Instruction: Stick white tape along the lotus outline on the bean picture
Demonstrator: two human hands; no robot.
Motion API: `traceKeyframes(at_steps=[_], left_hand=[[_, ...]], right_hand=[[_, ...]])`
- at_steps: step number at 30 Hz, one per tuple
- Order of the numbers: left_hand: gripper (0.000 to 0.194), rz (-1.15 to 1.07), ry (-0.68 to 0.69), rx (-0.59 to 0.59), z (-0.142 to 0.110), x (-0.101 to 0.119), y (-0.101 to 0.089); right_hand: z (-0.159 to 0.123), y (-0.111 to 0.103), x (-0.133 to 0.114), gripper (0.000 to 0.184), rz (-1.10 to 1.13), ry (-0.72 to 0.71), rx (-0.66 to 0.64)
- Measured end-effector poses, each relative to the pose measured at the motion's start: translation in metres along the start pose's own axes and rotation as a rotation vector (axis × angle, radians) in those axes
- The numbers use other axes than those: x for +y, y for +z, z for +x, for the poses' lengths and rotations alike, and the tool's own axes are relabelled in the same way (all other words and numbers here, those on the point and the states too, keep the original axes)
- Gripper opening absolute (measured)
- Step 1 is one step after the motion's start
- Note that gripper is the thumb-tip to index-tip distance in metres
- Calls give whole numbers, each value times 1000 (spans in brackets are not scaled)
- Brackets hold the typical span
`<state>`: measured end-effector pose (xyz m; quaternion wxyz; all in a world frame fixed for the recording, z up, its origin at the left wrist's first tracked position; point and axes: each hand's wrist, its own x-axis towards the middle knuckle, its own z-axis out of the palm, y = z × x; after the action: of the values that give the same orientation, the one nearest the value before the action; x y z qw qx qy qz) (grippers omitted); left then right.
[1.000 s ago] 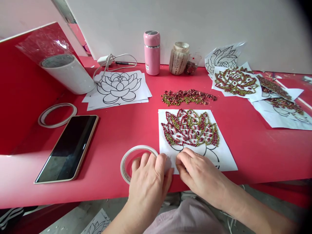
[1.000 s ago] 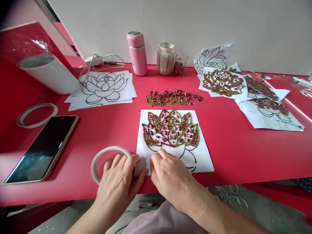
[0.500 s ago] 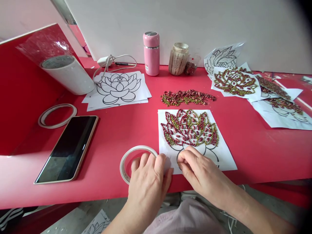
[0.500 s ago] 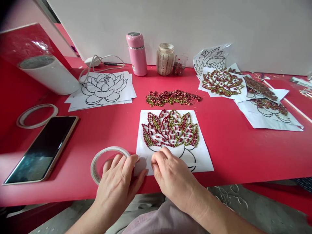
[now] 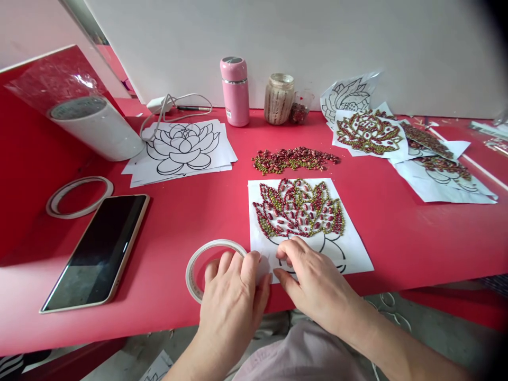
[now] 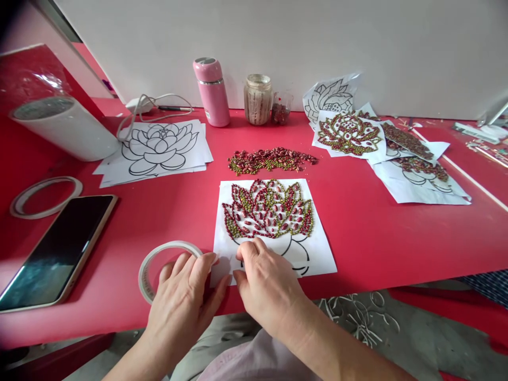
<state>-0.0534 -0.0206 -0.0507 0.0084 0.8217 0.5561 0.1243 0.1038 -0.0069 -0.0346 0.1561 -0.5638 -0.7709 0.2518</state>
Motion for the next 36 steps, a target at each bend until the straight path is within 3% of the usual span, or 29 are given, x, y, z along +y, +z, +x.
traceKeyframes(at_steps=[5,8,16,19,23,25,31,36], left_hand=[[16,-5,-7,-14,0,1,0],[16,1,-10,-14,0,1,0],[16,-22,-10,3,0,1,-1],[16,-79,10,76,1,2,-2],[15,-189,102,239,-2,5,-2],[20,-238,176,263,-6,4,-3],[27,-179,420,139,-10,-4,-5],[31,-108,493,84,-6,-8,-6]], right_hand=[[-21,2,11,15,248,-188,150],[-32,11,17,18,192,-222,291],[-33,15,24,20,-2,-175,314],[-33,12,25,19,5,-176,311],[-34,12,24,17,32,-165,299],[-34,12,24,17,39,-160,296],[-34,14,26,15,42,-155,280],[-34,15,27,15,22,-160,278]])
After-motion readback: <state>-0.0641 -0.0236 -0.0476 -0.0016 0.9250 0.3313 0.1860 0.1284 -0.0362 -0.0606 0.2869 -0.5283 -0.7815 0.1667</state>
